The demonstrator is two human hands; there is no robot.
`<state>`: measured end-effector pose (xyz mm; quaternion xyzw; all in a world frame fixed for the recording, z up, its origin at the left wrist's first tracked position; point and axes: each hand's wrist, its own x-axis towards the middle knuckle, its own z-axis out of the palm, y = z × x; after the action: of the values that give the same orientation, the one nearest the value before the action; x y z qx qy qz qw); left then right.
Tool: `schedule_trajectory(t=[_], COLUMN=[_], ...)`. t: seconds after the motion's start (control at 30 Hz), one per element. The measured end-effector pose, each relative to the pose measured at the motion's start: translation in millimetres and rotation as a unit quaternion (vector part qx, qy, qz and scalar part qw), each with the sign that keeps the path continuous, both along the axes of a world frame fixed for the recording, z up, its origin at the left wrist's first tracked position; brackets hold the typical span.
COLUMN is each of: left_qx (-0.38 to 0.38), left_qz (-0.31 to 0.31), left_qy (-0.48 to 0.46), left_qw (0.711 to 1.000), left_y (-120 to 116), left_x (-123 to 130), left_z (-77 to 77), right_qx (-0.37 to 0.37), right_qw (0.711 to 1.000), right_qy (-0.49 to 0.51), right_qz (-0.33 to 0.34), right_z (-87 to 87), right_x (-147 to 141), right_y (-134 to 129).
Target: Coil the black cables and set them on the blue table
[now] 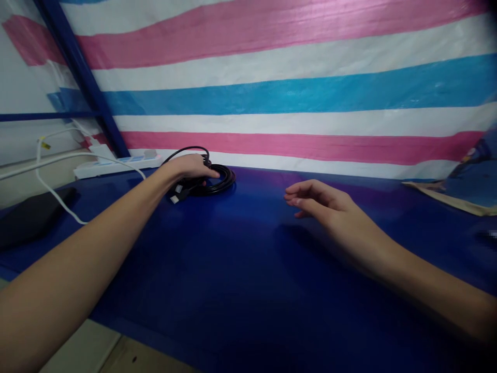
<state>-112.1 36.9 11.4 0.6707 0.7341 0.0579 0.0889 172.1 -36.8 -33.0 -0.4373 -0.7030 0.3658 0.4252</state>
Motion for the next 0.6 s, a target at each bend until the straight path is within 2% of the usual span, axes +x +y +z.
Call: schedule_trajectory(t=[0.1, 0.17, 0.27, 0.33, 0.4, 0.43, 0.5, 0.6], left_qx=[-0.013, 0.022, 0.140, 0.199, 0.213, 0.203, 0.144, 0.074], left_qz=[0.014, 0.031, 0.068, 0.072, 0.038, 0.002, -0.084, -0.140], left_qy=[-0.051, -0.049, 0.047, 0.104, 0.137, 0.162, 0.201, 0.206], left_qw=[0.998, 0.998, 0.987, 0.972, 0.967, 0.966, 0.965, 0.966], left_y=[2, 2, -2, -6, -10, -11, -13, -10], left_x=[-3, -9, -14, -6, 11, 21, 39, 46], left_z=[0.8, 7.7, 21.8, 25.3, 20.5, 15.6, 3.9, -7.7], right_qx=[-0.007, -0.011, -0.010, -0.011, -0.014, -0.015, -0.012, 0.001], right_qw=[1.000, 1.000, 1.000, 1.000, 1.000, 1.000, 1.000, 0.999], right_qy=[0.000, 0.003, 0.003, 0.002, 0.000, -0.003, -0.014, -0.036], right_qz=[-0.003, -0.008, -0.009, -0.006, -0.005, -0.006, -0.006, -0.004], right_z=[1.8, 2.7, 3.8, 4.3, 4.7, 4.9, 5.0, 4.0], right_x=[0, -1, -2, -3, -3, -3, -2, 0], right_y=[-1, -1, 0, 0, 0, 0, 1, 2])
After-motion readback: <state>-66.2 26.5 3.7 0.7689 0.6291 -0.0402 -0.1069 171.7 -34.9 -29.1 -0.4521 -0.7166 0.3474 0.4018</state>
